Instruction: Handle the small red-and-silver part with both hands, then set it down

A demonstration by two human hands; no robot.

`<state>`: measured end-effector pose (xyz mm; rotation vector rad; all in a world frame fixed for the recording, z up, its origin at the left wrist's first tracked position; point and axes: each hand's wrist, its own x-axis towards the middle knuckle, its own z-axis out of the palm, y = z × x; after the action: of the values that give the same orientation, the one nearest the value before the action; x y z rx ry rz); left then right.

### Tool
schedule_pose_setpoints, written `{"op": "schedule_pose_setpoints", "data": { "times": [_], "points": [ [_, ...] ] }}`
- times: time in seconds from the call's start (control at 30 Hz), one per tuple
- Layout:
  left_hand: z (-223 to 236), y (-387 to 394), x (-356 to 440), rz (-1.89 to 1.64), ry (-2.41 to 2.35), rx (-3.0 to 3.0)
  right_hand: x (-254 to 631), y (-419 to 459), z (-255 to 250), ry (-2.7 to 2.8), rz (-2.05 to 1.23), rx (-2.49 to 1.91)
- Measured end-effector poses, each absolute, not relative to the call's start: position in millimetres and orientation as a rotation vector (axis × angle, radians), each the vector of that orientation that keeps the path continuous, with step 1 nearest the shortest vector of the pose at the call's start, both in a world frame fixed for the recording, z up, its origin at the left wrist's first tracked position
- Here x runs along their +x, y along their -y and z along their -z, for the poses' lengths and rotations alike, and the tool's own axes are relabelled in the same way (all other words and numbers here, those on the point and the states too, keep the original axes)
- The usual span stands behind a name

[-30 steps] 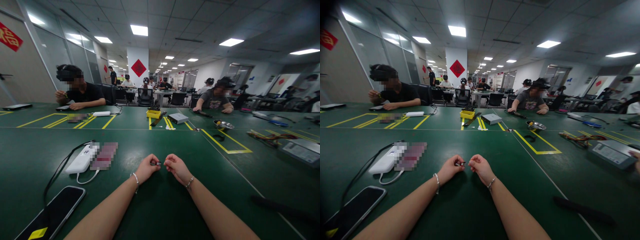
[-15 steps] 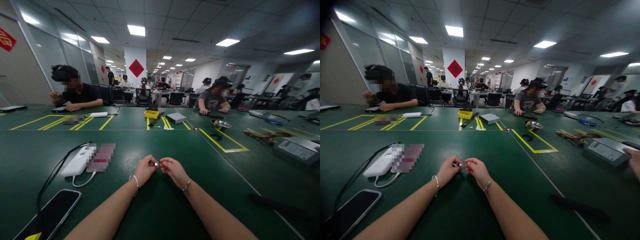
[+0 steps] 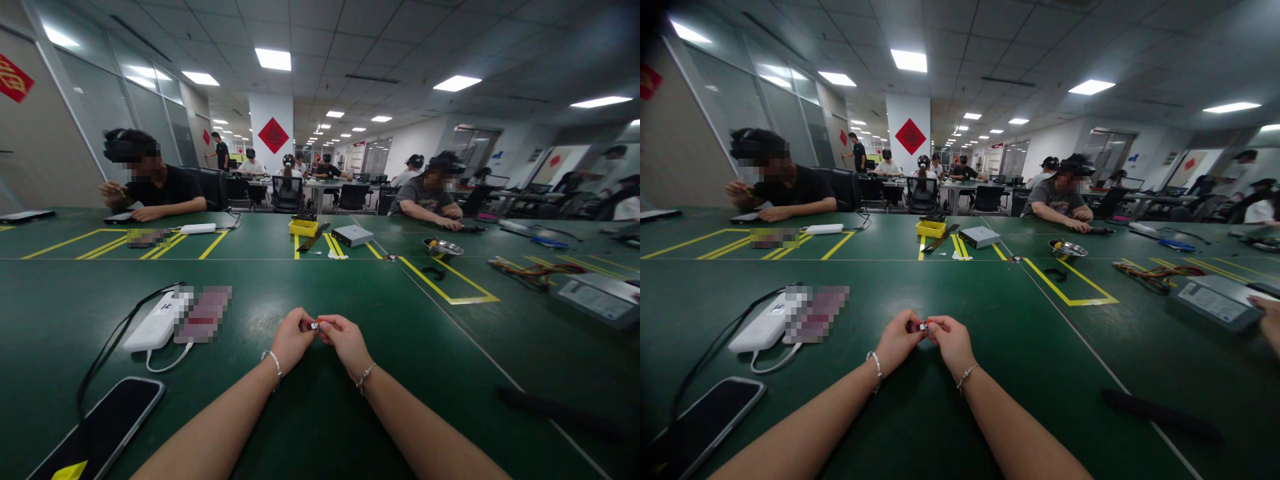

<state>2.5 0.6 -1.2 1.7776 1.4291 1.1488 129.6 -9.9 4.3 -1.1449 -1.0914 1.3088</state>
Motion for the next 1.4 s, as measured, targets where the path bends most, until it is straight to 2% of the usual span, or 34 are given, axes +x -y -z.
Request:
{"op": "schedule_pose_setpoints", "data": {
  "times": [0.77, 1.27, 1.4],
  "points": [
    [-6.3, 0.8, 2.2, -1.186, -1.538, 1.737, 122.2, 14.9, -3.1, 1.159, -1.402, -1.085],
    [-2.8, -2.5, -2.8, -1.152, -1.551, 1.822, 126.5, 14.5, 0.6, 1.405, -1.265, -1.117],
    [1.3, -2.3, 0.7, -1.119, -1.511, 1.920, 127.5, 11.2, -1.1, 1.322, -1.258, -1.239]
  ]
}}
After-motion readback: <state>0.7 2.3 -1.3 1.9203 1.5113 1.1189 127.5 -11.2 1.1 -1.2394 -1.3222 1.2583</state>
